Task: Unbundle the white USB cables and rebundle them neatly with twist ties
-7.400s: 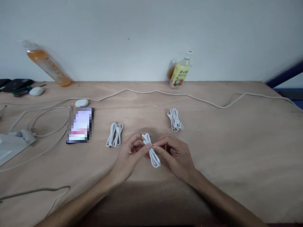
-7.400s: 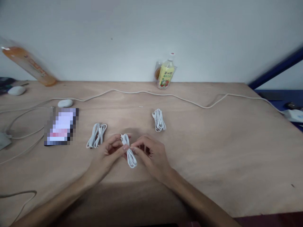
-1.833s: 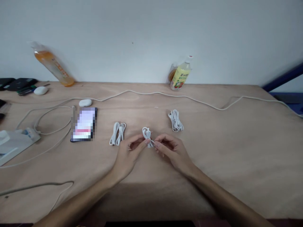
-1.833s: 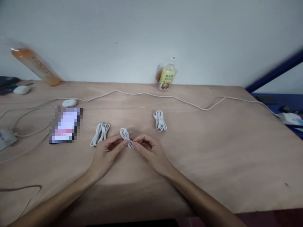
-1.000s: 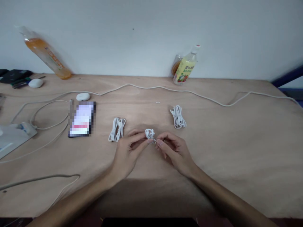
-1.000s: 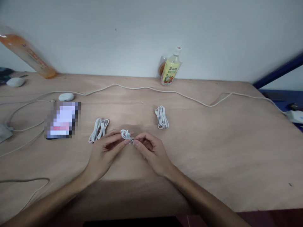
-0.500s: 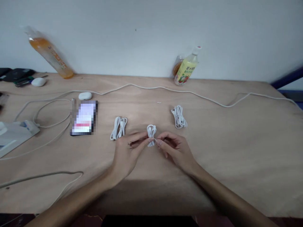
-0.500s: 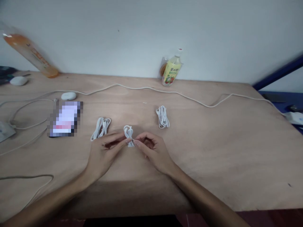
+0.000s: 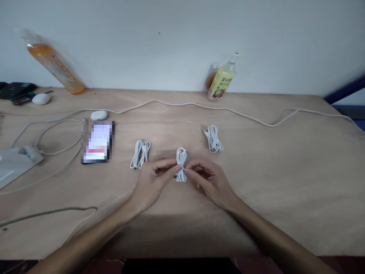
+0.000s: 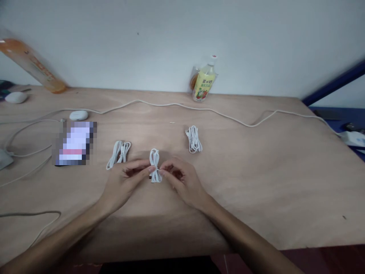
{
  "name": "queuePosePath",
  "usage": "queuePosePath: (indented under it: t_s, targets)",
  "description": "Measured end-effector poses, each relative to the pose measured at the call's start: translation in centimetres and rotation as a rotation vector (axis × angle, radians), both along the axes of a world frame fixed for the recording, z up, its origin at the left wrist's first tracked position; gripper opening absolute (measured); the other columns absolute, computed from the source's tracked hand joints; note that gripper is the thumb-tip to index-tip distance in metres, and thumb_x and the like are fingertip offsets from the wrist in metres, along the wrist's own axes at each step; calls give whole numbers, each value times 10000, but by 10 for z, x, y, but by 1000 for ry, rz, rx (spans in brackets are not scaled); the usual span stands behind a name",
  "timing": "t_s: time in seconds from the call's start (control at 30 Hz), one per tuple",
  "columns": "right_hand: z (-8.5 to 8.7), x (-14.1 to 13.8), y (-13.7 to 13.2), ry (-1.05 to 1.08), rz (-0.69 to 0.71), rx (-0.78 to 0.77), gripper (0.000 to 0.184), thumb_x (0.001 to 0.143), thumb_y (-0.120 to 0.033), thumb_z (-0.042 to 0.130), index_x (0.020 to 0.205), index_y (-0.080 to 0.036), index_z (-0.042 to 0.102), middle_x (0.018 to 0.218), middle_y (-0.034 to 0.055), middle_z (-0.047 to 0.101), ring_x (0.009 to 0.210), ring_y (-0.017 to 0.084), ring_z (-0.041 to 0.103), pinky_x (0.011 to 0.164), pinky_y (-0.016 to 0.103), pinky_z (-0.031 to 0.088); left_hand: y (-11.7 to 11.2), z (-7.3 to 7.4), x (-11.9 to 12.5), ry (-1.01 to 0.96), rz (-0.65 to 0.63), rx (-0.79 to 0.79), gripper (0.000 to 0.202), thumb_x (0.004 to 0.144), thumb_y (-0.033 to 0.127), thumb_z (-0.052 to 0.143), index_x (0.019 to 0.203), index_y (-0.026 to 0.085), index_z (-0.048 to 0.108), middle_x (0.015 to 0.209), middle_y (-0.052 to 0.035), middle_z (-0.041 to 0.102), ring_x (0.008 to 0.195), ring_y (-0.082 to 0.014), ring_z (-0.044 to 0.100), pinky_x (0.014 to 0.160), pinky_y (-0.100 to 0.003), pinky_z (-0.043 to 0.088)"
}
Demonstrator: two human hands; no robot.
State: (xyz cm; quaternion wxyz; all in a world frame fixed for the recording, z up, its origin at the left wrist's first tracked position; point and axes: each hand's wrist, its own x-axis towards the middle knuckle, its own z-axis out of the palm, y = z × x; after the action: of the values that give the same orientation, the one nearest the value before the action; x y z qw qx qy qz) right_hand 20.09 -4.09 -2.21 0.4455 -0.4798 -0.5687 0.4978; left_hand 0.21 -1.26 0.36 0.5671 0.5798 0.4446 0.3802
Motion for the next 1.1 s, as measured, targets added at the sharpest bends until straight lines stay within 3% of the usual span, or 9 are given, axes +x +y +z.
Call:
queuePosePath:
  t_s: [0.2, 0.4, 0.57, 0.7, 0.77, 1.1]
  targets:
    - [-1, 3, 0, -115, -11, 146, 160, 1024, -326, 712, 879, -273, 753, 837, 20, 679, 760, 193, 633, 601, 304, 473, 2, -2, -1, -80, -63, -108, 180, 912, 322, 791, 1019, 226, 900, 959, -52, 867, 938, -236, 770, 858, -338, 616]
    - [-2, 4, 0, -160, -9, 247, 130, 1033, -240, 696, 921, -268, 755, 844, 5, 686, 738, 177, 636, 642, 306, 494, 5, -5, -2, -132, -54, -211, 352, 887, 333, 838, 1210, 194, 848, 833, -31, 838, 738, -171, 732, 730, -281, 592]
    - [-5, 4, 0, -208, -45, 345, 121, 1032, -224, 709, 922, -253, 749, 816, -13, 686, 672, 142, 602, 605, 272, 472, 6, -2, -2, -109, -87, -232, 309, 929, 344, 802, 1191, 185, 847, 987, -69, 873, 884, -211, 786, 797, -299, 600]
    - [-8, 2, 0, -175, -93, 321, 131, 1003, -293, 777, 890, -249, 725, 816, -14, 690, 658, 138, 595, 564, 262, 448, 4, 2, -3, -97, -136, -172, 214, 960, 309, 754, 1109, 211, 871, 1112, -61, 879, 1121, -263, 792, 1016, -365, 583]
    - [-9, 1, -1, -140, -113, 289, 176, 981, -333, 811, 871, -247, 704, 814, -17, 690, 647, 136, 588, 556, 265, 441, 4, 3, -4, -90, -169, -162, 219, 980, 318, 725, 1106, 222, 876, 1145, -55, 876, 1162, -271, 783, 1055, -379, 566]
    - [-8, -1, 1, -99, -115, 244, 227, 979, -352, 811, 832, -237, 680, 771, -29, 635, 655, 138, 567, 596, 278, 450, 3, 2, -2, -80, -237, -159, 285, 1026, 377, 673, 1155, 239, 886, 1084, -39, 876, 1005, -235, 775, 1035, -379, 557]
